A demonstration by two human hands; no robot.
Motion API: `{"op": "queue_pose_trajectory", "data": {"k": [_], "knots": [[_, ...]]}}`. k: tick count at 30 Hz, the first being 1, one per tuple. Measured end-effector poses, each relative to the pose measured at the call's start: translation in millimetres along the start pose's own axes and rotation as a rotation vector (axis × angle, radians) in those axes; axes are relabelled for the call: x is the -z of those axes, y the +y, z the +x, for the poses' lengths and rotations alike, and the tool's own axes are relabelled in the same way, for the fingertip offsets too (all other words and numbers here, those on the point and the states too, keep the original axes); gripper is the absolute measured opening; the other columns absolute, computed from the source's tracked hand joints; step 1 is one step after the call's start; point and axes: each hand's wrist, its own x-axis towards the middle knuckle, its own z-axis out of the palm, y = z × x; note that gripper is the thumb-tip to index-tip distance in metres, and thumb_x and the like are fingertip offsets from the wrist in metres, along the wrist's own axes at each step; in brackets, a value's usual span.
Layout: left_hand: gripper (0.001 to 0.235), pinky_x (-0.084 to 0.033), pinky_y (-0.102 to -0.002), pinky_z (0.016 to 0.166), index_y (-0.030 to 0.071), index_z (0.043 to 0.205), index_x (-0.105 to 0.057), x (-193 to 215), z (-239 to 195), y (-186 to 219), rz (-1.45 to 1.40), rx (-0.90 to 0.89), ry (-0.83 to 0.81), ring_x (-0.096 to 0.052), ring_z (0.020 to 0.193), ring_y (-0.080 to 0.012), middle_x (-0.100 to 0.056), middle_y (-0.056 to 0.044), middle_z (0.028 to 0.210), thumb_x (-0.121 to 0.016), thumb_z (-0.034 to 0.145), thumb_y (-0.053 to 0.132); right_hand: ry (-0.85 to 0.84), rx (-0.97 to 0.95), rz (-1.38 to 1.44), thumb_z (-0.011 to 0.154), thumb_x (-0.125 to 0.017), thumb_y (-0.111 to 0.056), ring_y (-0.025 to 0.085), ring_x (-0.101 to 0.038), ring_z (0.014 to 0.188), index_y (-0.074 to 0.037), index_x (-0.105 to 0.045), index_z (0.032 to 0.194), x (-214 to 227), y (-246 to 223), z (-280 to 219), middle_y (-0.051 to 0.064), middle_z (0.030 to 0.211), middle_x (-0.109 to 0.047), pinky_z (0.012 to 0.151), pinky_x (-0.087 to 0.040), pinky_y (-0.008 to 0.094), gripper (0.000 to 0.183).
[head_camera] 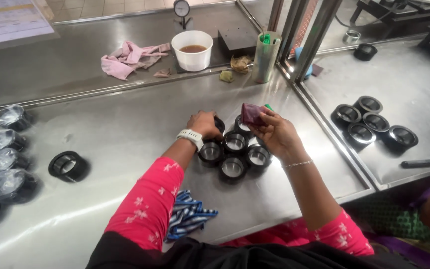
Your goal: Marking and cleaning black cylindrical metal parts at a stainless steel workstation.
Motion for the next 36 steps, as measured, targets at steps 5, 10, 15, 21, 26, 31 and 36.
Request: {"op": "queue_pose_trajectory", "data": {"k": [5, 10, 15, 21, 26, 31, 36], "knots": [[0.081, -0.067, -0.040, 0.082, 0.016, 0.132, -0.068, 6, 10, -34, -0.445, 0.081, -0.002, -0.078, 0.106, -0.0330, -0.073, -0.013, 0.125, -0.091, 0.056, 0.030, 0.147, 0.123, -0.272, 0.098, -0.053, -0.003, 0.032, -0.068, 0.114, -0.002, -0.031, 0.152, 11, 26, 38, 0.027, 0.138, -0.053, 0.097, -0.059, 0.038, 0.059], [0.083, -0.068, -0.039, 0.071, 0.012, 0.139, -0.056, 3, -11, -56, -1.202, -0.088, -0.005, -0.075, 0.097, -0.0276, -0.069, -0.011, 0.122, -0.090, 0.063, 0.012, 0.140, 0.012, -0.427, 0.095, -0.058, 0.001, 0.029, -0.071, 0.102, -0.007, -0.034, 0.150, -23, 59, 81, 0.026, 0.129, -0.058, 0.087, -0.063, 0.036, 0.060], [0.078, -0.068, -0.038, 0.071, 0.010, 0.139, -0.057, 6, -22, -63, -1.228, -0.134, -0.007, -0.076, 0.096, -0.0250, -0.071, -0.011, 0.122, -0.089, 0.068, 0.017, -0.026, -0.053, -0.392, 0.095, -0.058, 0.001, 0.027, -0.068, 0.093, -0.007, -0.038, 0.150, -53, 78, 119, 0.022, 0.117, -0.063, 0.080, -0.060, 0.037, 0.059], [0.085, -0.054, -0.041, 0.093, 0.004, 0.146, -0.050, 23, -42, -74, -0.673, -0.806, 0.420, -0.061, 0.121, -0.0292, -0.061, -0.016, 0.134, -0.094, 0.076, 0.022, -0.106, -0.067, -0.358, 0.095, -0.056, 0.003, 0.025, -0.065, 0.089, -0.007, -0.038, 0.151, -83, 68, 124, 0.019, 0.113, -0.066, 0.082, -0.056, 0.041, 0.060], [0.086, -0.063, -0.039, 0.066, -0.002, 0.134, -0.068, 22, -26, -83, -1.109, 0.154, -0.010, -0.074, 0.099, -0.0364, -0.074, -0.025, 0.118, -0.072, 0.084, 0.067, -0.202, -0.171, -0.346, 0.096, -0.053, 0.001, 0.027, -0.069, 0.092, -0.007, -0.036, 0.151, -99, 70, 129, 0.018, 0.113, -0.066, 0.086, -0.058, 0.042, 0.058], [0.087, -0.064, -0.039, 0.071, 0.013, 0.136, -0.048, 35, -22, -86, -1.151, -0.036, 0.214, -0.069, 0.097, -0.0213, -0.056, -0.002, 0.118, -0.084, 0.068, 0.053, -0.269, -0.137, -0.359, 0.097, -0.054, 0.002, 0.027, -0.068, 0.097, -0.007, -0.037, 0.152, -114, 72, 131, 0.021, 0.116, -0.066, 0.090, -0.059, 0.042, 0.058], [0.086, -0.064, -0.036, 0.068, 0.008, 0.128, -0.064, 40, -15, -129, -1.427, 0.252, -0.014, -0.070, 0.087, -0.0238, -0.070, -0.010, 0.098, -0.077, 0.068, 0.069, -0.388, -0.007, -0.575, 0.098, -0.058, 0.000, 0.027, -0.070, 0.104, -0.009, -0.041, 0.150, -96, 57, 112, 0.022, 0.118, -0.065, 0.095, -0.060, 0.037, 0.055]]}}
